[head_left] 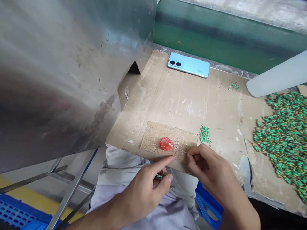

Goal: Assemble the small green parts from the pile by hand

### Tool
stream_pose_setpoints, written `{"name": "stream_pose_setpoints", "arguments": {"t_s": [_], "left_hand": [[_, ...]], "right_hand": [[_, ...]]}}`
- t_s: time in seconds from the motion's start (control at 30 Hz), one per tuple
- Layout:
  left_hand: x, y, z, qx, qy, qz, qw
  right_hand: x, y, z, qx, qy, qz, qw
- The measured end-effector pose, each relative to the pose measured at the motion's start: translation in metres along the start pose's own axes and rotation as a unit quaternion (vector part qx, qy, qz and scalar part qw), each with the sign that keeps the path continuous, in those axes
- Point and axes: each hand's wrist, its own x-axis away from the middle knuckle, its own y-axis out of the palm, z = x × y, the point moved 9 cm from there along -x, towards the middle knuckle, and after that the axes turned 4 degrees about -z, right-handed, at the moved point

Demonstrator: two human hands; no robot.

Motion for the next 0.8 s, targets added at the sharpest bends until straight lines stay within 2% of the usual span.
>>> {"name": "stream_pose_setpoints", "arguments": {"t_s": [0.17, 0.4, 0.8], "left_hand": [[0.000, 0.000, 0.000, -0.011, -0.004, 0.004, 1.000], [0.000, 0.000, 0.003, -0.010, 0.001, 0.000, 1.000], [-0.002, -0.001, 0.004, -0.012, 0.006, 0.000, 1.000]], "right_hand": [[-0.003, -0.001, -0.007, 0.041, -0.034, 0.006, 0.999], [-0.002, 0.001, -0.002, 0.040, -0.026, -0.004, 0.999], [-0.005, -0.003, -0.012, 0.062, -0.062, -0.002, 0.996]]}}
